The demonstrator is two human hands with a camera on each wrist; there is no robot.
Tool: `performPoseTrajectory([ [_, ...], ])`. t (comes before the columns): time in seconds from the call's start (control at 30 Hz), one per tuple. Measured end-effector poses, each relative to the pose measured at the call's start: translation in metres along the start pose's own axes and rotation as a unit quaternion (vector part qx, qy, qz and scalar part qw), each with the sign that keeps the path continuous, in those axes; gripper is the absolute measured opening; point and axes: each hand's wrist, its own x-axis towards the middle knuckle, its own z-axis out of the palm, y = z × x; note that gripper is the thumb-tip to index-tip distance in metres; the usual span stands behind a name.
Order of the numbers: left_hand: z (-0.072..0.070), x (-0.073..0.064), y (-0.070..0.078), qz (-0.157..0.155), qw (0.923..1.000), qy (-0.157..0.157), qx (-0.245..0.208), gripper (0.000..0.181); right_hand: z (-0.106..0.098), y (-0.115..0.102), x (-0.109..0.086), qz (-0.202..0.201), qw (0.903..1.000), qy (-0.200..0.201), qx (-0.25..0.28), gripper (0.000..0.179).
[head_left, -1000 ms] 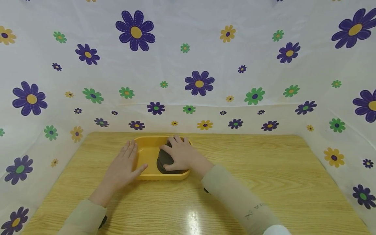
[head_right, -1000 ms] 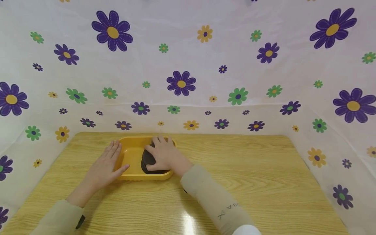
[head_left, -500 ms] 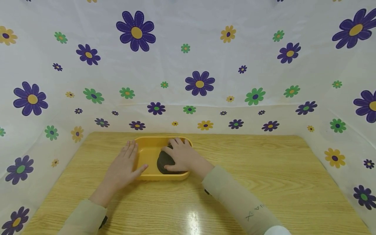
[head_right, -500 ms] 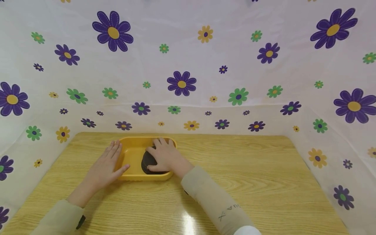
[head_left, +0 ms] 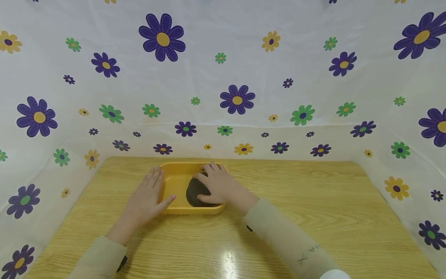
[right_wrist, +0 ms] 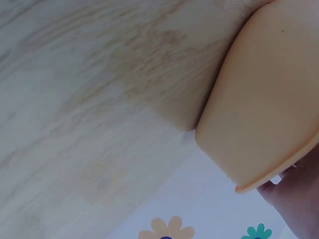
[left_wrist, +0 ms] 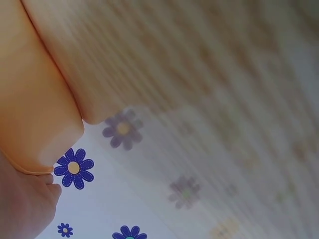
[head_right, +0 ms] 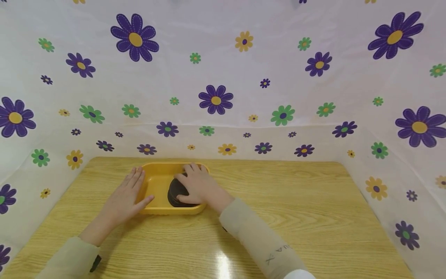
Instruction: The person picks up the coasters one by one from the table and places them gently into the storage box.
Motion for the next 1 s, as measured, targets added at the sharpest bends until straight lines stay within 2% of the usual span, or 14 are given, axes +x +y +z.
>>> performPoseTrajectory([
  [0.23, -0.002, 0.002, 0.000, 0.005, 1.0000, -0.001, 0.006, 0.096, -0.008, 0.009, -0.010, -0.003, 1.0000, 0.007, 0.001, 0.066],
  [0.4, -0.006, 0.004, 0.001, 0.009, 0.9998, -0.007, 0.019, 0.097, -0.016, 0.020, -0.025, 0.000, 0.9993, 0.028, 0.023, 0.067],
  [0.53, -0.009, 0.005, 0.003, 0.018, 0.9995, 0.000, 0.026, 0.094, -0.019, 0.029, -0.039, 0.003, 0.9985, 0.047, 0.029, 0.066],
  [0.77, -0.010, 0.003, 0.006, 0.024, 0.9995, -0.006, 0.021, 0.091, -0.024, 0.045, -0.072, 0.036, 0.9965, 0.070, 0.027, 0.065],
  [1.0, -0.021, 0.001, 0.017, 0.034, 0.9993, -0.001, 0.019, 0.093, -0.028, 0.064, -0.115, 0.084, 0.9899, 0.110, 0.030, 0.067],
])
